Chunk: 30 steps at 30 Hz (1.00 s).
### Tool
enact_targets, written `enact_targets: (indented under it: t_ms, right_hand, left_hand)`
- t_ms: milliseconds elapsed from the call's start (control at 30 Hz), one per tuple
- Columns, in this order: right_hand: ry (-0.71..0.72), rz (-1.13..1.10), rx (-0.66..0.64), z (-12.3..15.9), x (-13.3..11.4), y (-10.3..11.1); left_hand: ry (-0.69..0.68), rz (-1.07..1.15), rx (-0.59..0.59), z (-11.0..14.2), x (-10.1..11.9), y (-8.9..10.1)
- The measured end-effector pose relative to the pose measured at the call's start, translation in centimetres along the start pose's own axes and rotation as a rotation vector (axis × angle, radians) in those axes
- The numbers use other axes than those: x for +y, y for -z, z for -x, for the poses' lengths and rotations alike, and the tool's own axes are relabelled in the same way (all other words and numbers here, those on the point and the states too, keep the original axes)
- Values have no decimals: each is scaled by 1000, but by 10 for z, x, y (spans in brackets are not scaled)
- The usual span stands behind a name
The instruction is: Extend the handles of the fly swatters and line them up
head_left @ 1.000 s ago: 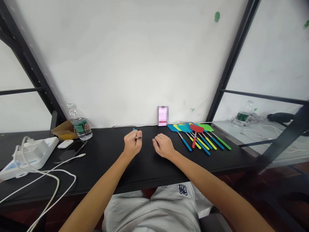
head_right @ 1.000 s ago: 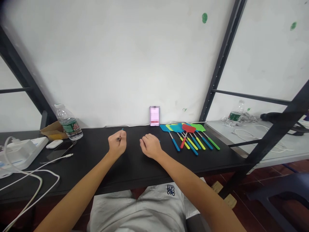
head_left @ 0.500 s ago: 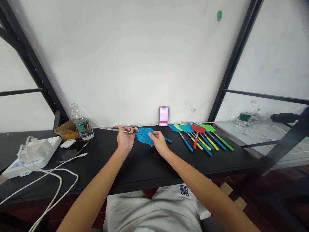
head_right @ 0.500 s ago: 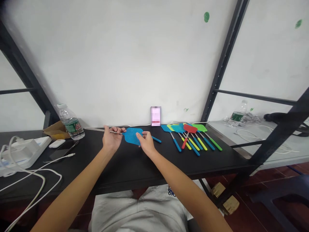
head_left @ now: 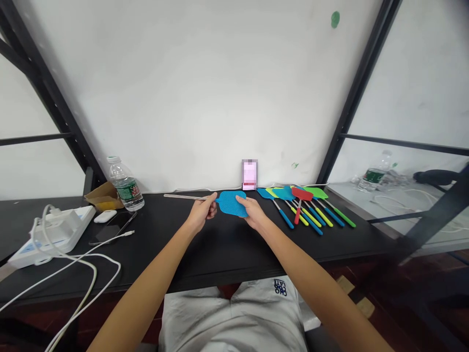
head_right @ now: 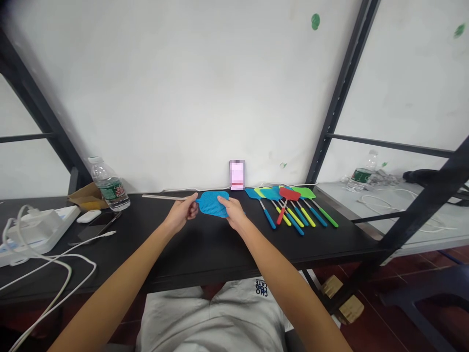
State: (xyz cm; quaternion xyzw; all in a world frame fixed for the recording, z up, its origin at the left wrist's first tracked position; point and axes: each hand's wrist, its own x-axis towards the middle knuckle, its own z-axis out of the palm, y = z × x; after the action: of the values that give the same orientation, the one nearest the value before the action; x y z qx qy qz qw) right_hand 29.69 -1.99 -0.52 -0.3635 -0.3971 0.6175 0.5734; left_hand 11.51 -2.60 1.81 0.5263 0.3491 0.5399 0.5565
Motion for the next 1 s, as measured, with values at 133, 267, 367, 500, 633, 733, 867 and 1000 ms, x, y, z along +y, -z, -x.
enact_targets:
  t_ms: [133, 267, 367, 500, 633, 733, 867, 1000]
  right_hand:
    - [-18, 13, -46, 6, -4, -3]
    - [-73, 69, -70, 10, -10, -4]
    - [-16, 33, -101, 9, -14, -3]
    - [25, 14, -105, 5, -17, 1]
    - [0, 22, -88, 1, -18, 6]
    - [-39, 26, -56, 0, -20, 7]
    - [-92, 75, 9, 1, -24, 8]
    - [-88, 67, -3, 2, -27, 7]
  left_hand:
    - [3, -18, -41, 4, 3, -3]
    - [-20, 9, -10, 4, 5, -2]
    - [2, 79, -34, 5, 7, -3]
    - [19, 131, -81, 7, 7, -7]
    - [-23, 142, -140, 6, 3, -9]
    - [-53, 141, -180, 6, 2, -10]
    - [-58, 132, -191, 7, 3, -12]
    - [-59, 131, -181, 8, 5, -14]
